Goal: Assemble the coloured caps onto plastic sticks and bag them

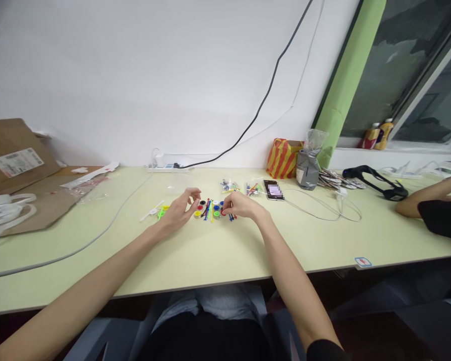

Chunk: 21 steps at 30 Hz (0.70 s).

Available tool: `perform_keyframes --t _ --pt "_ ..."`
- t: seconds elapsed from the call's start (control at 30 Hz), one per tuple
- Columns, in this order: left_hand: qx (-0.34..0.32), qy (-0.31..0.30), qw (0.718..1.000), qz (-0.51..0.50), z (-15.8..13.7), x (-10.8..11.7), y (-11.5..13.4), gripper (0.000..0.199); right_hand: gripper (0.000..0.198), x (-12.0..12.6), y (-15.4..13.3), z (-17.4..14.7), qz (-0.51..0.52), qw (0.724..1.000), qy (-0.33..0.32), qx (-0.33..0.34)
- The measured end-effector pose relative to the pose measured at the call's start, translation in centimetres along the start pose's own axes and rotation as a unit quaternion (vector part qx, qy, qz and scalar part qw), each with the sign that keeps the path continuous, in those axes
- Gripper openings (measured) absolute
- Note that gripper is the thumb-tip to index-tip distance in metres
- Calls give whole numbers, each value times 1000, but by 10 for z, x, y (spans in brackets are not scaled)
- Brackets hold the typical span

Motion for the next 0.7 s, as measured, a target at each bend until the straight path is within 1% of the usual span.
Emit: perform_keyframes --t 0.1,0.37,0.47,0.53,0.6,0.63,0.67,0.7 --pt "1 -3 1000 2 0 1 1 27 14 1 3 -3 13 999 -29 -21" --pt "1 -12 1000 5 -2 2 5 26 13 -5 13 1 17 999 -39 -21" --pt "-12 3 1000 28 1 4 5 27 11 -7 14 2 2 999 -37 -11" --pt "-14 34 997 74 4 10 4 27 11 -7 13 2 -10 999 -32 -6" --pt "26 86 984 156 9 22 -1 26 13 -6 11 1 -18 1000 -22 -1" --pt "66 111 970 208 11 29 -6 27 16 -5 10 1 -23 1000 -14 2" --pt "115 127 949 264 12 37 -12 26 18 -4 8 0 -28 1000 -3 4" --pt "155 116 927 322 13 43 -19 26 19 -2 7 0 -38 999 11 6"
Point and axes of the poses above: each hand's wrist, its own z-axis towards the middle knuckle, its own x-axis out of the back of the hand, y = z × x, the point moved 2 cm from there along z, towards the middle knuckle, and after that the axes turned 13 degrees about x, right-handed, at the moved point
